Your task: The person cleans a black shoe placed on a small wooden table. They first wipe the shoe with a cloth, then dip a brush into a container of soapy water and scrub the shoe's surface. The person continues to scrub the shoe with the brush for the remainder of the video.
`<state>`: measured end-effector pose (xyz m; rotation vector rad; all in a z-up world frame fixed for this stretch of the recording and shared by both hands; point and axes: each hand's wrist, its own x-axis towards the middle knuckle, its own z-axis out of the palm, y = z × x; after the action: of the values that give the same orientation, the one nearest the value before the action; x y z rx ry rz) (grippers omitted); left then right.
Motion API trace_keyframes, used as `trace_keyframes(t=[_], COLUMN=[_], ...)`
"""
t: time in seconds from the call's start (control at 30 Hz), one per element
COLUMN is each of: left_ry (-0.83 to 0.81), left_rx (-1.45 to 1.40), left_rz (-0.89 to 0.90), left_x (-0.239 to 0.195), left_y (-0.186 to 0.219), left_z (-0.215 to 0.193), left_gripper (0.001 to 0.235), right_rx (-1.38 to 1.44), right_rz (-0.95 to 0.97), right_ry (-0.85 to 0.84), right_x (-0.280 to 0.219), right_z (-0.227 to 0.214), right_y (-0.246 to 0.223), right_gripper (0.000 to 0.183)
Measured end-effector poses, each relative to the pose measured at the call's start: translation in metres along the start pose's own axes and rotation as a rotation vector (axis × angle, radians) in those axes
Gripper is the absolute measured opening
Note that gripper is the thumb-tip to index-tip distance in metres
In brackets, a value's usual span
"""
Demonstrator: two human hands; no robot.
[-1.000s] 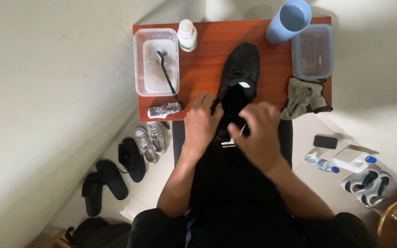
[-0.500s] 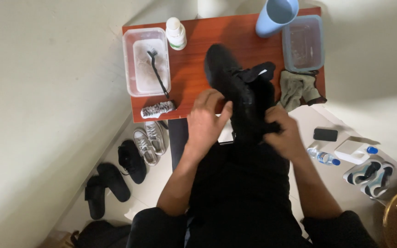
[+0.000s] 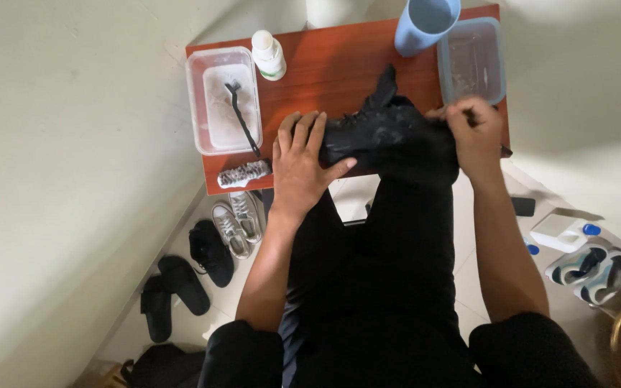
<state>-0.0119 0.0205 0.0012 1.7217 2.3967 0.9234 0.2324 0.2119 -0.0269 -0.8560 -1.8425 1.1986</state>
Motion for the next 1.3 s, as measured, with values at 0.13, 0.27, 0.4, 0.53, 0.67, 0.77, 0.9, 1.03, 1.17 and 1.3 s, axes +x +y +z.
trace_keyframes(t=[0.13,0.27,0.4,0.53,0.67,0.77,0.9,1.03,1.17,1.3], left_ry=[0.107,0.205,0.232,0.223,0.162,0.087,0.079,-0.010,0.154,0.246], left_rx=[0.120,0.236,0.267,0.226,0.156,0.079,-0.012,-0.066,-0.199,-0.198], left_rz=[0.008,-0.025,-0.009,0.032,0.008,-0.007,0.010,0.017,0.100,0.195], left_x=[0.003,0.011,0.016,0.011,0.004,0.000,-0.002,-0.013,-0.040,-0.082], left_y=[0.006,0.021,0.021,0.015,0.011,0.010,0.008,0.009,-0.019,-0.079], left_z=[0.015,0.019,0.026,0.023,0.018,0.012,0.000,-0.044,-0.066,-0.053], left_gripper=[0.086,0.084,0.081,0.071,0.071,0.071,0.064,0.058,0.052,0.058], right_rx=[-0.329,-0.501,-0.631,-0.588,-0.666,-0.695,-0.800,-0.739,-0.619,-0.281], right_rz=[-0.207,-0.253,-0.140,-0.058,-0.081,-0.163,-0.324,-0.467,-0.487,-0.390], right_ry=[0.114,-0.025,-0.197,-0.311,-0.320,-0.303,-0.252,-0.189,-0.226,-0.379], right_x=[0.006,0.000,0.007,0.020,0.028,0.028,0.027,0.016,-0.005,-0.035], right_z=[0.011,0.034,0.039,0.040,0.046,0.043,0.044,0.066,0.084,0.106], right_y=[-0.020,-0.038,-0.038,-0.021,-0.001,0.006,-0.014,-0.090,-0.114,-0.120], right_gripper=[0.009,0.042,0.062,0.069,0.069,0.065,0.056,0.034,0.032,0.035])
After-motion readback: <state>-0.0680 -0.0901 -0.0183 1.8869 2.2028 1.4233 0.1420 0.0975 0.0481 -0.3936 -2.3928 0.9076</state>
